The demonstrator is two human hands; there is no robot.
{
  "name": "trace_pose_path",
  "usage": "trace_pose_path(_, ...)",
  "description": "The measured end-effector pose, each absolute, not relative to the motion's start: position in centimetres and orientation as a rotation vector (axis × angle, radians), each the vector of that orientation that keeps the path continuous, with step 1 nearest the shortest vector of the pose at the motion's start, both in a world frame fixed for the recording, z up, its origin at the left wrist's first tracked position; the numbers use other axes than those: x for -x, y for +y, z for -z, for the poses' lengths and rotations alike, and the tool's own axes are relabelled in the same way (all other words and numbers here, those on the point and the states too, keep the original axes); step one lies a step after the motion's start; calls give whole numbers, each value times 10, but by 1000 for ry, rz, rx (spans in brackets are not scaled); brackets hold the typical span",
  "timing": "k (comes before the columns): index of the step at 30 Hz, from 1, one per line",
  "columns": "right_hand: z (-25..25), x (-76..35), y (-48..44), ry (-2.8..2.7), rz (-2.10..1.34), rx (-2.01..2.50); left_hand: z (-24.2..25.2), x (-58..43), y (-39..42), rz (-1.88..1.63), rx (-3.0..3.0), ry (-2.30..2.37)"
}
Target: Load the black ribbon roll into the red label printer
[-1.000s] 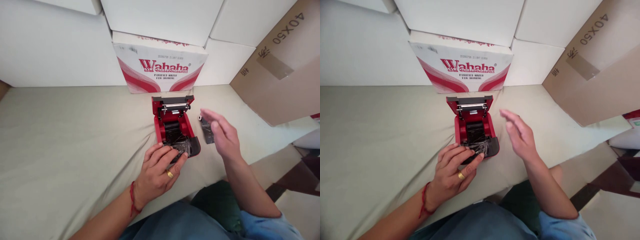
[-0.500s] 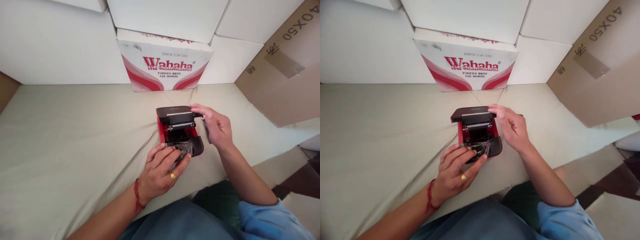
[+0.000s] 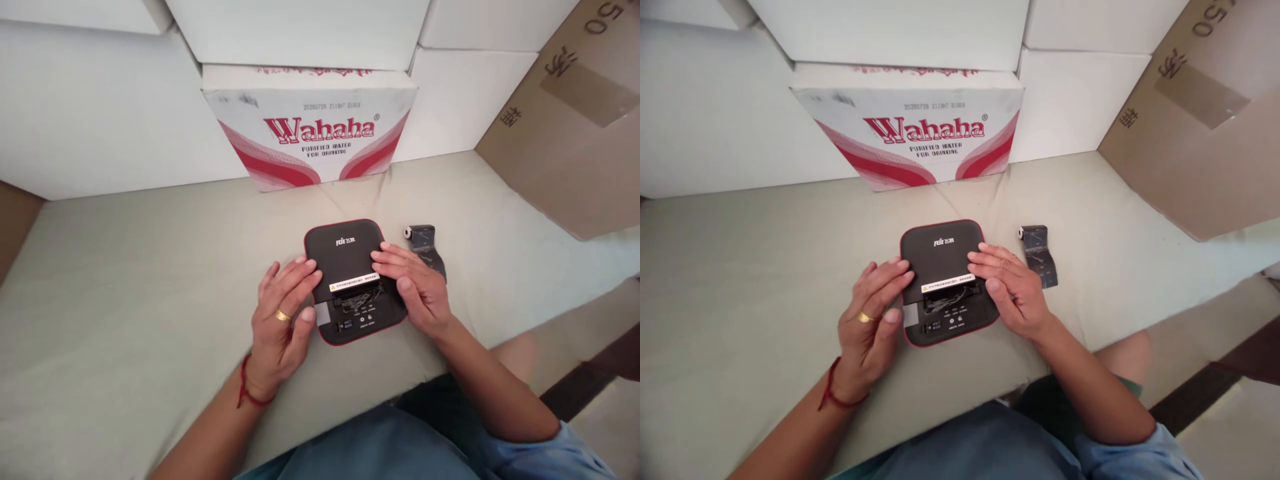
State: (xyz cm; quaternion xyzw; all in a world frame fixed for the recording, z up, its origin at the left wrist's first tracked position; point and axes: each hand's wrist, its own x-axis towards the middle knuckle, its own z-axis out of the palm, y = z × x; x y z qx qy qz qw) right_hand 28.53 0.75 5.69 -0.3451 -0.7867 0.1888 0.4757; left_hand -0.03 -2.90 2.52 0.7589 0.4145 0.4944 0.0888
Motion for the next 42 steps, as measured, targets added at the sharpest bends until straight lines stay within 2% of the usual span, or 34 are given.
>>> trace_pose_path(6, -58, -287, 8, -1935, -455, 884, -19, -4, -24, -1585, -2219, 1195)
trace_pose_path(11, -67, -284, 0, -1957, -482, 901, -13, 2, -25, -1466, -2096, 1150)
trace_pose_path(14, -67, -284, -14, -2032, -449, 805, -8, 3, -25, -1446, -1903, 1055)
trace_pose_path(20, -52, -289, -31, -2044, -175, 659, -8, -8, -23, -1375, -1294, 858)
trace_pose_path(25, -49, -288, -22, -1990, -182, 644, -15, -9, -23, -1236, -1087, 805)
trace_pose_path(31, -52, -290, -19, -1989, -329, 620, -13, -6, -25, -1164, -1182, 909)
trace_pose_path(36, -54, -295, -29, -2074, -242, 694, -12, -10, -22, -1165, -1320, 910)
trace_pose_path(42, -89, -294, -16, -2097, -442, 622, -5, -12, -18, -1191, -1292, 894)
